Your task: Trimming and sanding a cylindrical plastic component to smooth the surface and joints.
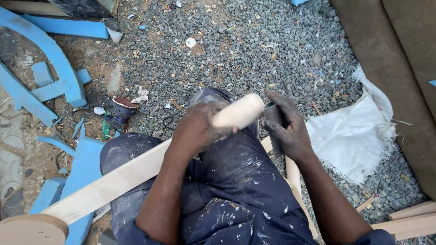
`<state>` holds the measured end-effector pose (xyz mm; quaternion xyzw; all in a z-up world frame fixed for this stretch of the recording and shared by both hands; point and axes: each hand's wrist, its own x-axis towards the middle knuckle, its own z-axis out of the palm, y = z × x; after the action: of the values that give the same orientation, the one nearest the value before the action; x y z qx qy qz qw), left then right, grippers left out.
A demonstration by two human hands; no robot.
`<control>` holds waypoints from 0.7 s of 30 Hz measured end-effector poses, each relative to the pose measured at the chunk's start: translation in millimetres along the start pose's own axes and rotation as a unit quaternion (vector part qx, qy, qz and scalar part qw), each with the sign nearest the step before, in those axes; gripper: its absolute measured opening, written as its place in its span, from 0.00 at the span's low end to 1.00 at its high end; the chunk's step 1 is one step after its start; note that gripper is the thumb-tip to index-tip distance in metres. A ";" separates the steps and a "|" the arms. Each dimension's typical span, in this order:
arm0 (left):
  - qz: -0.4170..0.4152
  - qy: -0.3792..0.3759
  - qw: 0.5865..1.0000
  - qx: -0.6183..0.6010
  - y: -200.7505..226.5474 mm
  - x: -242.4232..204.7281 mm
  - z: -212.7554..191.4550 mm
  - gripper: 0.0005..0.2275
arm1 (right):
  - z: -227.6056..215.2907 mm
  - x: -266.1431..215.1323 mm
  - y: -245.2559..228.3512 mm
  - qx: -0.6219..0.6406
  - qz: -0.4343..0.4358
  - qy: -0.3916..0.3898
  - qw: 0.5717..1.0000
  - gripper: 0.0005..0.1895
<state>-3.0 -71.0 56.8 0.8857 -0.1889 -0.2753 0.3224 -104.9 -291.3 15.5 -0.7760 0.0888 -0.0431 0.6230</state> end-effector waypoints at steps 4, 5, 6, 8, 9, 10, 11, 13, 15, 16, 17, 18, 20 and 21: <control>-0.004 -0.051 0.988 0.149 -17.3 11.7 26.5 0.29 | 0.7 26.8 -9.2 -0.070 -0.036 -0.009 0.997 0.38; 0.015 -0.012 0.983 0.184 -13.5 10.6 32.1 0.29 | 7.0 37.9 -11.3 -0.084 0.054 -0.051 0.994 0.36; 0.031 0.022 0.976 0.216 -9.8 5.1 40.4 0.28 | 13.8 44.1 -13.0 -0.098 0.149 -0.096 0.979 0.36; 0.044 0.052 0.966 0.250 -6.9 3.6 45.9 0.26 | 9.7 87.2 75.7 -0.277 0.046 -0.180 0.943 0.30; 0.060 0.080 0.953 0.287 -5.0 4.6 47.3 0.24 | 4.6 117.1 111.7 -0.439 -0.060 -0.250 0.861 0.25; 0.056 0.081 0.954 0.284 -3.0 1.5 48.2 0.24 | 9.5 121.5 82.7 -0.440 -0.061 -0.255 0.859 0.25; 0.059 0.098 0.952 0.283 -1.0 -1.5 49.2 0.24 | 14.7 126.0 53.9 -0.311 0.070 -0.256 0.912 0.29; 0.062 0.115 0.950 0.283 -2.1 -5.3 54.6 0.24 | 25.6 111.8 12.1 -0.171 0.198 -0.248 0.933 0.34; 0.051 0.138 0.947 0.284 -5.4 -0.7 58.1 0.24 | 35.7 87.5 -19.1 -0.430 0.024 -0.153 0.889 0.35; 0.043 0.145 0.947 0.283 -4.8 1.3 59.0 0.24 | 36.9 70.8 -27.8 -0.431 0.016 -0.159 0.888 0.35; 0.051 0.160 0.947 0.274 -4.6 3.3 60.3 0.21 | 37.5 53.8 -35.8 -0.446 -0.013 -0.125 0.886 0.34; 0.057 0.170 0.947 0.266 -5.3 1.4 63.2 0.18 | 38.6 32.3 -42.6 -0.457 -0.037 -0.093 0.884 0.33; 0.069 0.219 0.931 0.282 -0.3 -0.9 69.4 0.17 | 28.7 42.8 -19.5 -0.474 -0.039 -0.081 0.876 0.32; 0.091 0.265 0.912 0.300 1.9 -2.1 71.9 0.16 | 24.9 48.6 -8.2 -0.493 -0.038 -0.061 0.867 0.30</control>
<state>-48.8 -104.9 12.8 0.9601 -0.2502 0.0701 0.1038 -52.2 -275.0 15.9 -0.9860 0.0309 0.0302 0.1609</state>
